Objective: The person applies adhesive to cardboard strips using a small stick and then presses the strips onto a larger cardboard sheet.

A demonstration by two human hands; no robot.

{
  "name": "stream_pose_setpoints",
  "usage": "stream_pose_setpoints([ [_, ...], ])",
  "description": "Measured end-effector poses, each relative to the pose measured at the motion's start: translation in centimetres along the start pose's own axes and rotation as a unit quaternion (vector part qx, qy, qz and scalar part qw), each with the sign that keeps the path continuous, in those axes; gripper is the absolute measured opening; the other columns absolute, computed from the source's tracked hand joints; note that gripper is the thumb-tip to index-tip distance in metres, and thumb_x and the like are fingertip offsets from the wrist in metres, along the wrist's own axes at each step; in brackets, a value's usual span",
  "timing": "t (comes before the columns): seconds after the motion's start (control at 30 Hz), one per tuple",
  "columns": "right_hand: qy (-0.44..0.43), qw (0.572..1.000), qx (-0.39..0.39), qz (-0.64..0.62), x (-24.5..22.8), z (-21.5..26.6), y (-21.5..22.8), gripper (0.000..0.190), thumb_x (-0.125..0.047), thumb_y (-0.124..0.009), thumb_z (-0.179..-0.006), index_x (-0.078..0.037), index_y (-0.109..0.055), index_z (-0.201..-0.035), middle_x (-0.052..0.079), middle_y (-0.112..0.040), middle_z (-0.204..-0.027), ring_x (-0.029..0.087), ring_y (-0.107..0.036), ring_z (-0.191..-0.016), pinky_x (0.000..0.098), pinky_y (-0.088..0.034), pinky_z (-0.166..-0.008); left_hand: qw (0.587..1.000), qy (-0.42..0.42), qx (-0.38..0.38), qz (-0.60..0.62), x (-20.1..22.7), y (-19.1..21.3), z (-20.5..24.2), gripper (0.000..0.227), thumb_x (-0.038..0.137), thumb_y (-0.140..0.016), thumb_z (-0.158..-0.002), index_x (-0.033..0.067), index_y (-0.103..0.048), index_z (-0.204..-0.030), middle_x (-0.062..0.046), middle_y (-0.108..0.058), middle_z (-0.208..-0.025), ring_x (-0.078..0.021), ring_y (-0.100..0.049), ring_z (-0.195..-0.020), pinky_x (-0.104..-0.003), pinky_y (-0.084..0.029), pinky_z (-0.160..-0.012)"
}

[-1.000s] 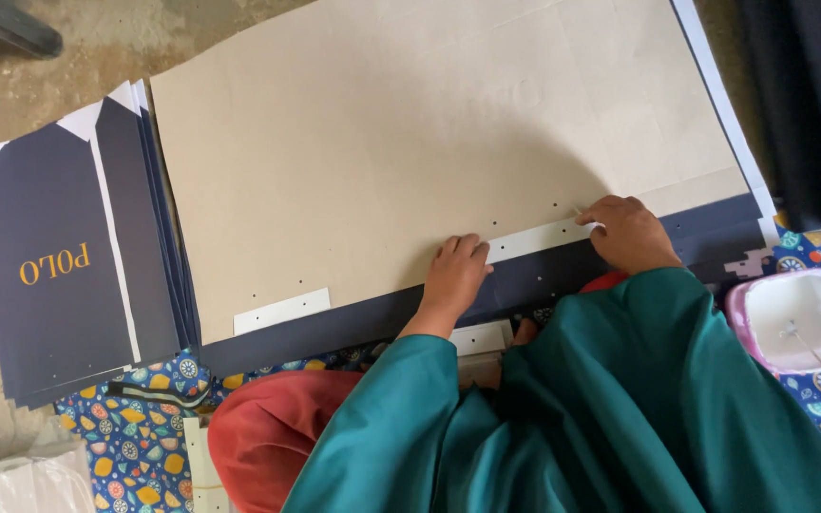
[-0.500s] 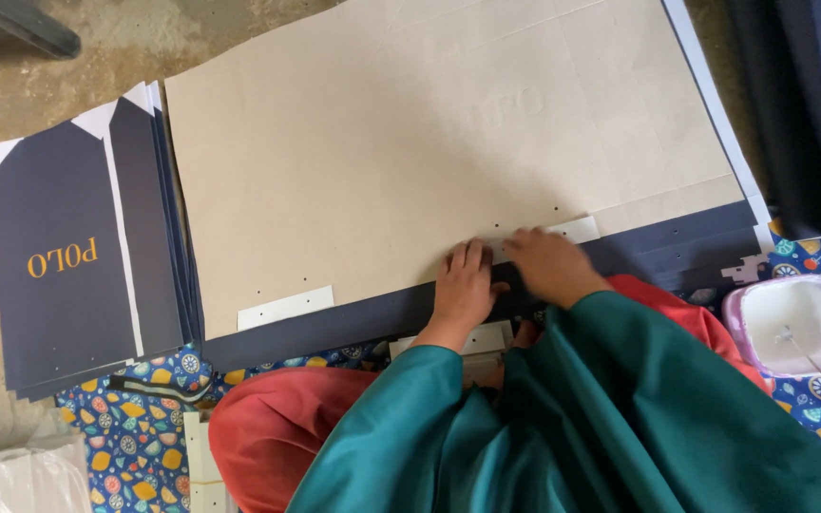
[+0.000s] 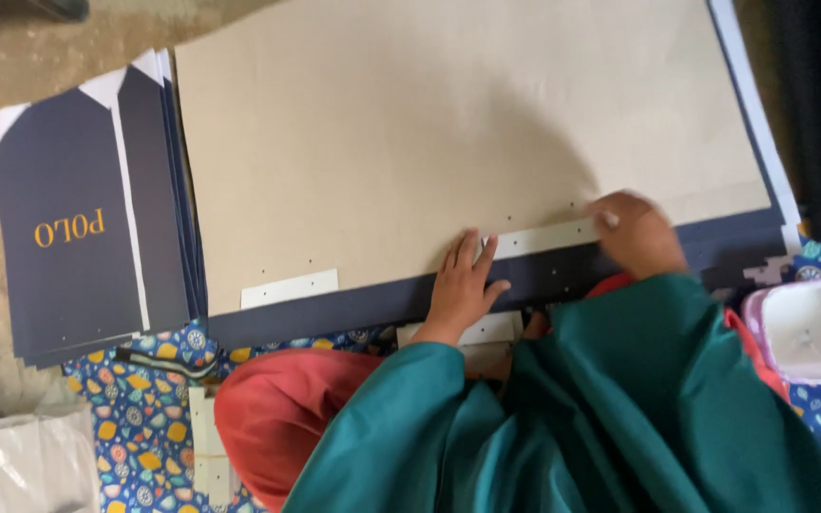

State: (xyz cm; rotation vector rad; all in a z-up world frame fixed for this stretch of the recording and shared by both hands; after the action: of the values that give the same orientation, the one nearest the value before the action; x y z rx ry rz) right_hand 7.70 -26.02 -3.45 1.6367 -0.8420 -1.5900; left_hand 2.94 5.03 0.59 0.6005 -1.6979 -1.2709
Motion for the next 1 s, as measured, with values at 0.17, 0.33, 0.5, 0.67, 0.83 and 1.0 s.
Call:
stream_pose_setpoints([
  [0.17,-0.119,0.992,-0.039,0.033,0.1,1.1,0.6,0.024,-0.032,-0.068,-0.098,-0.022,-0.077,-0.118,0.005,-0.073,-0.110,0.028,-0.071,-0.107,0.0429,-0.058,-0.091,1.000,0.023,-0.010,-0.001,-0.4,-0.2,-0.1,0.070,0.055,-0.064,-0.097,0.0092,-0.054,-0.149,-0.021,-0.045,-0.149,-0.0409,-0.047,-0.139,-0.055,-0.040,-0.115],
  [0.33,-0.147,0.982,-0.100,0.070,1.7,0.6,-0.2,0.033,-0.037,-0.071,-0.095,-0.032,-0.075,-0.126,0.000,-0.069,-0.116,0.024,-0.070,-0.111,0.0415,-0.061,-0.091,0.999,0.027,0.002,-0.024,-0.9,-1.2,-0.5,0.058,0.054,-0.062,-0.099,0.0114,-0.063,-0.139,-0.016,-0.049,-0.144,-0.0365,-0.052,-0.133,-0.052,-0.043,-0.111],
  [0.5,-0.141,0.970,-0.169,0.100,-0.8,0.1,0.9,0.047,-0.031,-0.077,-0.088,-0.026,-0.070,-0.134,0.010,-0.061,-0.132,0.039,-0.063,-0.125,0.0518,-0.057,-0.102,0.998,0.054,-0.033,-0.024,-0.4,0.5,-2.4,0.051,0.032,-0.072,-0.096,0.0066,-0.061,-0.139,-0.012,-0.054,-0.128,-0.0315,-0.056,-0.120,-0.052,-0.050,-0.101],
  [0.67,-0.144,0.969,-0.167,0.107,0.4,0.0,-0.3,0.045,-0.032,-0.080,-0.086,-0.025,-0.069,-0.128,0.009,-0.058,-0.133,0.041,-0.060,-0.128,0.0534,-0.056,-0.103,0.997,0.058,-0.047,-0.030,-0.8,-0.3,-3.4,0.050,0.031,-0.077,-0.091,0.0064,-0.064,-0.131,-0.008,-0.050,-0.116,-0.0287,-0.054,-0.110,-0.051,-0.051,-0.094],
  [0.83,-0.151,0.970,-0.161,0.102,0.3,0.2,-0.3,0.037,-0.032,-0.077,-0.089,-0.024,-0.068,-0.124,0.008,-0.059,-0.131,0.041,-0.059,-0.128,0.0535,-0.055,-0.103,0.996,0.071,-0.055,-0.012,-0.9,-0.6,-3.2,0.045,0.031,-0.077,-0.091,0.0090,-0.064,-0.128,-0.006,-0.048,-0.113,-0.0279,-0.053,-0.108,-0.051,-0.051,-0.093],
  [1.0,-0.155,0.972,-0.163,0.070,-0.4,0.4,0.6,0.025,-0.028,-0.071,-0.095,-0.018,-0.068,-0.117,0.013,-0.060,-0.130,0.042,-0.061,-0.125,0.0553,-0.054,-0.102,0.996,0.076,-0.048,-0.004,-0.8,-0.6,-3.2,0.045,0.026,-0.079,-0.090,0.0095,-0.060,-0.128,-0.009,-0.049,-0.114,-0.0321,-0.055,-0.112,-0.053,-0.052,-0.094],
])
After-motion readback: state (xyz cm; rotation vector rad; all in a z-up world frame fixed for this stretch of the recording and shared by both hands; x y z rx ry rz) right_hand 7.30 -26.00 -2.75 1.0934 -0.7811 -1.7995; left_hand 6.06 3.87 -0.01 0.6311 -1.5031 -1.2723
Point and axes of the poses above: each hand's wrist, its own z-axis away from the middle knuckle, its own y-axis out of the back of the hand, x = y × z, the point moved 3 cm from there along -z, towards the middle knuckle
